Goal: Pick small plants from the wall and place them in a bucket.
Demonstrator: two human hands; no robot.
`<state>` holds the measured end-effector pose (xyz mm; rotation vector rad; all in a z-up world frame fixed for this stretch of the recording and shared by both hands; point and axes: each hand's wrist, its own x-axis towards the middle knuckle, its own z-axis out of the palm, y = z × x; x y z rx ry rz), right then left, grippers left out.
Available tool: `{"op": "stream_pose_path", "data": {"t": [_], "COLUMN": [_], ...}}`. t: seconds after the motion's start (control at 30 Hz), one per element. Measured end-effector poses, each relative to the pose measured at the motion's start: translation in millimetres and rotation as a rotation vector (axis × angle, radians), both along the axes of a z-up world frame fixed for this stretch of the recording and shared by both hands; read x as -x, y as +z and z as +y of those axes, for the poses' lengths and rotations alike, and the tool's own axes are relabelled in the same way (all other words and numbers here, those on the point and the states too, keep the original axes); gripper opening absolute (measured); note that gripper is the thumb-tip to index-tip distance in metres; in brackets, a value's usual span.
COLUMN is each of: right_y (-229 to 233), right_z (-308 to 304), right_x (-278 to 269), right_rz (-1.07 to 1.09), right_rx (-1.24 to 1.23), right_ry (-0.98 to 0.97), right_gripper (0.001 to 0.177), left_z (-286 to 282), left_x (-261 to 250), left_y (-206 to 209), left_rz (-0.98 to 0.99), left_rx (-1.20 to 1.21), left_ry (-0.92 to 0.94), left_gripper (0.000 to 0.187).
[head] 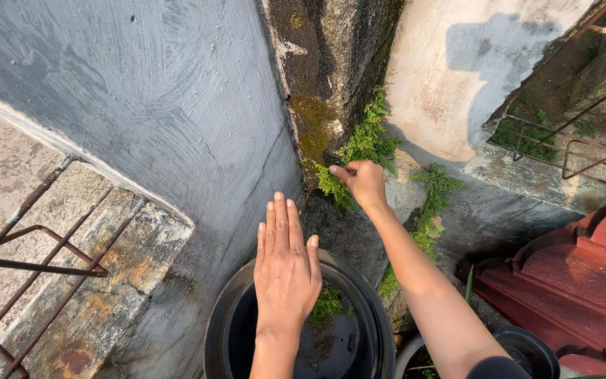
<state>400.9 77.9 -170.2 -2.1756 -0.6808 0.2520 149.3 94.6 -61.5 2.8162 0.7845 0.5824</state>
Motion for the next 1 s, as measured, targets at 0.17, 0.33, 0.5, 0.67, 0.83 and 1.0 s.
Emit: {"op": "stream_pose_path", "data": {"t": [0.17,0.33,0.5,0.67,0.83,1.0], "right_y": [-24.4,-60.7,-76.2,-105.1,-108.1,-128.2], "right_z": [5.2,4.5,17.9,73.1,110.2,130.9], "right_x": [-4.5,-4.0,23.4,25.3,25.4,13.7], "right_rz": [0.086,0.112,0.958,1.224,1.176,1.287], "right_rx": [-0.104,-0.281,-0.599,-0.818,-0.876,-0.976], "right_ry": [-0.004,0.038,0.087,-0.067,-0.216,-0.338], "right_gripper": [0.026,0.019,0.026,0.031,0.030,0.025], "left_z": [1.5,5.2,9.2,11.9,16.1,20.3], "left_x": [-0.4,0.8,1.0,-0.2,-2.3,-1.7], "left_y": [-0.7,-2.2,-3.6,-2.9,-3.6,-1.2], "left_rz": [0.001,0.001,-0.026,-0.011,0.003,-0.017], "left_rx": [0.005,0.004,0.018,0.006,-0.013,-0.006], "left_ry": [0.001,0.006,0.006,0.017,0.020,0.024], "left_gripper": [0.063,0.063,0.064,0.064,0.063,0.064]}}
